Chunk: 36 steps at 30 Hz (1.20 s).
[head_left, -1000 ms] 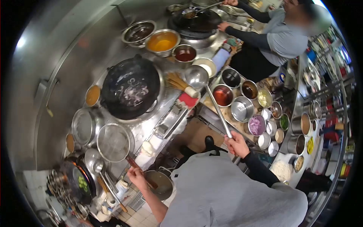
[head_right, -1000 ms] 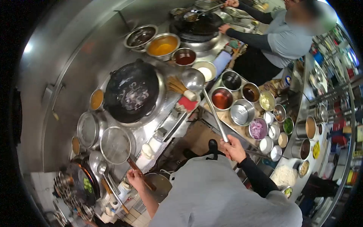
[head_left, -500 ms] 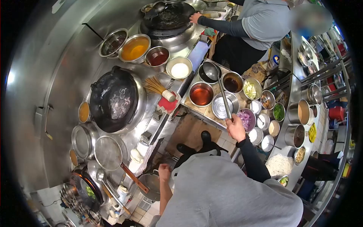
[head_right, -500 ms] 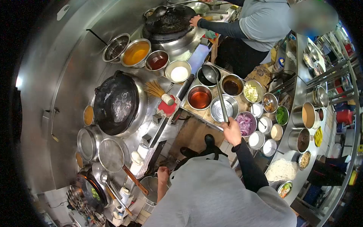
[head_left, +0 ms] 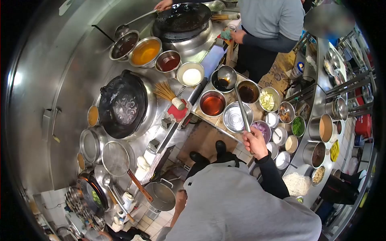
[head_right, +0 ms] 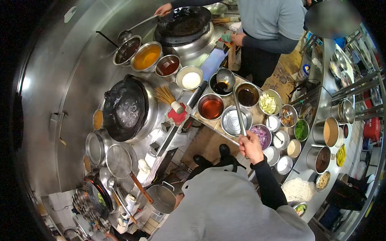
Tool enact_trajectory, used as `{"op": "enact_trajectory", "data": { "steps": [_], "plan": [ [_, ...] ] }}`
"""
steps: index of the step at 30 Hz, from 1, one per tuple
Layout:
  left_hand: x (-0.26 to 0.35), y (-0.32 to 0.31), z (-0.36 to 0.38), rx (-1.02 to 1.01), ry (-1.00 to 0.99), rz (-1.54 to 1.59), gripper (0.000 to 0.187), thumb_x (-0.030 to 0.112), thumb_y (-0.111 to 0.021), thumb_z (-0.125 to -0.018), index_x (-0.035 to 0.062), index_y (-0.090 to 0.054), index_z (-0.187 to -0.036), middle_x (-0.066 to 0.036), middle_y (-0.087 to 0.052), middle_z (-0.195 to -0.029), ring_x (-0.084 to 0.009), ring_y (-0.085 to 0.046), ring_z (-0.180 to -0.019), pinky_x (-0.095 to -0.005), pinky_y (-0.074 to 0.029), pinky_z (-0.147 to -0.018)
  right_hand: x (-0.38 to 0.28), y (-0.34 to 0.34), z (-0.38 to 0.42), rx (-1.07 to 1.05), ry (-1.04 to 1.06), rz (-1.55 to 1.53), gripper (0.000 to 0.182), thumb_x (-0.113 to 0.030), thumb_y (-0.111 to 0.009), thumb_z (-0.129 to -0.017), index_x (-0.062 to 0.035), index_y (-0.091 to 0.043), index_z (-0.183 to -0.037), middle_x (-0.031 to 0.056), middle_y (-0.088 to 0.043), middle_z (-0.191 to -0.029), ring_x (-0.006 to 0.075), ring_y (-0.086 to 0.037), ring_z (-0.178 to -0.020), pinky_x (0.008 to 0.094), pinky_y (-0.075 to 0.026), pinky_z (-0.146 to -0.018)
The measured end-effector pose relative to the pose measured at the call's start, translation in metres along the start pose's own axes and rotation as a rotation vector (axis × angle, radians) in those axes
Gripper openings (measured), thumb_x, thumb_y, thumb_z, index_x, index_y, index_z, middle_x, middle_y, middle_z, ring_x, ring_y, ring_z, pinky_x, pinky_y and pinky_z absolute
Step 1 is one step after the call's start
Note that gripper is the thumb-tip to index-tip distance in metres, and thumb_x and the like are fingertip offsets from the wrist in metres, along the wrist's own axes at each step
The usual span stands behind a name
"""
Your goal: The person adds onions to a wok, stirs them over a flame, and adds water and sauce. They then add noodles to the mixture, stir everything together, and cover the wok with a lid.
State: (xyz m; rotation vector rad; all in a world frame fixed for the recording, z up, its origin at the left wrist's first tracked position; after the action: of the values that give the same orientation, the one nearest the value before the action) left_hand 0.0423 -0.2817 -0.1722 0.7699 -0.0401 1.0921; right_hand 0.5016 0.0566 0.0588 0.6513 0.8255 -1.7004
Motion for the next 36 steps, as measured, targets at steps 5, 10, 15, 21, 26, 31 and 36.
{"op": "enact_trajectory", "data": {
  "steps": [5, 10, 15, 21, 26, 31, 36],
  "plan": [
    [0.012, 0.000, -0.047, 0.023, 0.010, 0.382, 0.023, 0.018, -0.051, -0.096, 0.0045, -0.069, -0.095, -0.011, -0.066, -0.091, -0.0268, -0.062, -0.075, -0.0358, -0.047, -0.064, -0.008, -0.005, 0.017, -0.025, -0.044, -0.136, 0.006, -0.009, -0.054, -0.100, -0.0032, -0.054, -0.099, -0.0004, -0.050, -0.078, 0.0052, -0.043, -0.052, 0.0227, -0.034, -0.040],
    [0.013, 0.013, -0.089, 0.029, 0.042, 0.699, 0.020, 0.007, -0.053, -0.083, 0.0060, -0.065, -0.066, -0.004, -0.054, -0.056, -0.0165, -0.050, -0.045, -0.0330, -0.037, -0.042, -0.006, -0.015, 0.029, 0.001, -0.039, -0.156, 0.006, -0.009, -0.055, -0.101, -0.0036, -0.054, -0.102, -0.0010, -0.050, -0.077, 0.0044, -0.043, -0.051, 0.0223, -0.034, -0.040],
    [0.020, 0.038, -0.100, -0.135, 0.015, 0.598, 0.019, 0.008, -0.057, -0.077, 0.0055, -0.068, -0.062, -0.008, -0.058, -0.054, -0.0209, -0.056, -0.047, -0.0365, -0.040, -0.043, 0.002, -0.029, 0.035, 0.020, -0.011, -0.180, 0.007, -0.010, -0.055, -0.101, -0.0036, -0.054, -0.104, -0.0010, -0.051, -0.077, 0.0042, -0.043, -0.051, 0.0218, -0.034, -0.039],
    [-0.013, 0.046, -0.127, -0.117, -0.291, -0.077, 0.004, 0.011, -0.067, -0.070, 0.0111, -0.070, -0.067, -0.013, -0.066, -0.064, -0.0294, -0.065, -0.060, -0.0397, -0.050, -0.054, 0.012, -0.050, 0.037, 0.027, 0.018, -0.189, 0.013, -0.011, -0.056, -0.102, -0.0023, -0.055, -0.111, -0.0013, -0.051, -0.077, 0.0035, -0.042, -0.052, 0.0208, -0.033, -0.040],
    [-0.016, 0.057, -0.122, -0.152, -0.119, 0.378, 0.017, 0.018, -0.073, -0.072, 0.0049, -0.074, -0.084, -0.018, -0.072, -0.081, -0.0301, -0.071, -0.080, -0.0395, -0.054, -0.070, 0.011, -0.086, 0.051, -0.091, -0.054, -0.229, 0.024, -0.013, -0.056, -0.103, -0.0024, -0.057, -0.124, -0.0023, -0.051, -0.078, 0.0024, -0.041, -0.053, 0.0191, -0.032, -0.042],
    [0.007, 0.074, -0.139, -0.074, -0.251, 0.175, 0.031, 0.022, -0.070, -0.085, -0.0035, -0.072, -0.101, -0.021, -0.072, -0.093, -0.0306, -0.070, -0.093, -0.0405, -0.053, -0.082, 0.011, -0.157, 0.052, -0.357, -0.172, -0.274, 0.027, -0.015, -0.055, -0.105, -0.0058, -0.056, -0.130, -0.0031, -0.049, -0.081, 0.0017, -0.035, -0.053, 0.0183, -0.026, -0.042],
    [0.121, 0.135, -0.082, -0.058, -0.326, 0.090, 0.030, 0.025, -0.067, -0.090, 0.0008, -0.066, -0.109, -0.021, -0.072, -0.102, -0.0337, -0.069, -0.099, -0.0410, -0.053, -0.088, 0.014, -0.264, 0.028, -0.518, -0.159, 0.060, 0.023, -0.014, -0.057, -0.103, -0.0063, -0.057, -0.125, -0.0035, -0.048, -0.076, 0.0017, -0.036, -0.052, 0.0194, -0.026, -0.042]
  ]
}}
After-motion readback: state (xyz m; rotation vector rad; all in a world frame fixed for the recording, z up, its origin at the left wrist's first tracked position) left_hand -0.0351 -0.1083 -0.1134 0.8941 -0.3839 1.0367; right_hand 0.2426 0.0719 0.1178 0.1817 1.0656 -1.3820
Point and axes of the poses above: each hand's wrist, its own z-axis away from the middle knuckle, its own y-axis out of the back of the hand, x = y × z, the point moved 7 cm from there along -z, towards the middle knuckle
